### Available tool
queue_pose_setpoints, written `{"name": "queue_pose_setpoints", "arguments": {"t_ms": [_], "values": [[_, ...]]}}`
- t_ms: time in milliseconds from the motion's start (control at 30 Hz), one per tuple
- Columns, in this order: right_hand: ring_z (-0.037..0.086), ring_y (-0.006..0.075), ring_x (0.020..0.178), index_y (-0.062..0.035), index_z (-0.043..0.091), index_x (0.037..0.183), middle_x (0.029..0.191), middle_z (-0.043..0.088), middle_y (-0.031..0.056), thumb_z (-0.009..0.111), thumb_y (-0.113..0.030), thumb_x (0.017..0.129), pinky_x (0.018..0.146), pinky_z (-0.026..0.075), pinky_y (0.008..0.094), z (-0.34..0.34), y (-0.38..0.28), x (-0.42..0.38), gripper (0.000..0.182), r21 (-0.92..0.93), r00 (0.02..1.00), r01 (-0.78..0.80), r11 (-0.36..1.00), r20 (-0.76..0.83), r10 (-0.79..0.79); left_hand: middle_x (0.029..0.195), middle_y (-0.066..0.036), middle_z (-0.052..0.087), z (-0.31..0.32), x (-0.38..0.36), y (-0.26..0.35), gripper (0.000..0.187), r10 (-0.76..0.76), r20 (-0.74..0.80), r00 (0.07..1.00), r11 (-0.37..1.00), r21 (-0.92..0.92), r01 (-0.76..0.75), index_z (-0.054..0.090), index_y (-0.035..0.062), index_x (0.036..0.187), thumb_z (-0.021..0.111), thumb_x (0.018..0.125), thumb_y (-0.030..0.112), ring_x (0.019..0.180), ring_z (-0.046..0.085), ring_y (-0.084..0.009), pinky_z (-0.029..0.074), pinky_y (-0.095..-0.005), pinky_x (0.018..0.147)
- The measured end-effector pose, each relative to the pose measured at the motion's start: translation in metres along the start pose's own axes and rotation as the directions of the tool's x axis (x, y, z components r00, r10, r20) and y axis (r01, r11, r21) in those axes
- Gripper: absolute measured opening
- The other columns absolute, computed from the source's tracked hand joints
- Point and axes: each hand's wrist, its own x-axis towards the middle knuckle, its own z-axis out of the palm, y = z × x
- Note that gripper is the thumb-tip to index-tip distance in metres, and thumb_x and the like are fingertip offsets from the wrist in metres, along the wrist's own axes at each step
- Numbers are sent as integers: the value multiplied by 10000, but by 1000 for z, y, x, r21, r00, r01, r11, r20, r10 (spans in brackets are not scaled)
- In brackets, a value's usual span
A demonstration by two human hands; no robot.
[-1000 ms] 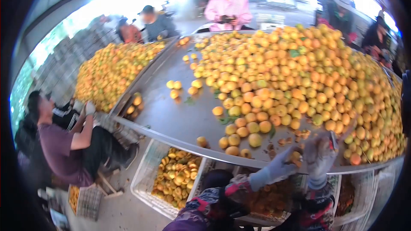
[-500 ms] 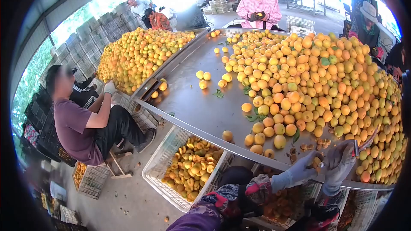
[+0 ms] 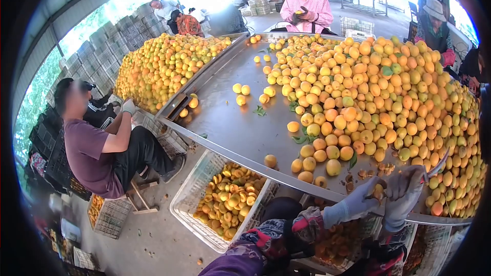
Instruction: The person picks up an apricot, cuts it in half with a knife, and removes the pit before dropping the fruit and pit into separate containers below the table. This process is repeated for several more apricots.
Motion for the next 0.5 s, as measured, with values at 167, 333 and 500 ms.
{"name": "queue_pose_setpoints", "arguments": {"t_ms": [167, 333, 500], "values": [[172, 29, 377, -74, 484, 824, 480, 222, -77, 441, -366, 972, 335, 155, 204, 2, 1, 7, 331, 45, 1000, 29, 999, -13, -28, 1090, -113, 499, 0, 5, -4, 549, 174, 3, 985, 957, 234, -169, 333, 42, 1311, 530, 799, 18, 914, 521, -173, 437, -274, 775], [174, 23, 374, -72, 495, 809, 479, 224, -80, 440, -362, 973, 343, 159, 201, -6, 5, 13, 338, 167, 999, -46, 985, -6, 48, 1249, -204, 433, -4, 5, -8, 556, 409, 43, 911, 718, 601, -351, 304, 17, 1338, 523, 828, 53, 1161, 445, -295, 343, -369, 987], [175, 22, 368, -62, 497, 817, 474, 212, -85, 441, -382, 968, 347, 158, 201, -34, 7, 20, 358, 307, 979, -203, 930, 72, 190, 1259, -218, 421, -8, 5, -10, 611, 338, 163, 927, 719, 590, -366, 278, 11, 1351, 556, 809, 62, 1179, 427, -334, 325, -376, 1006]]}}
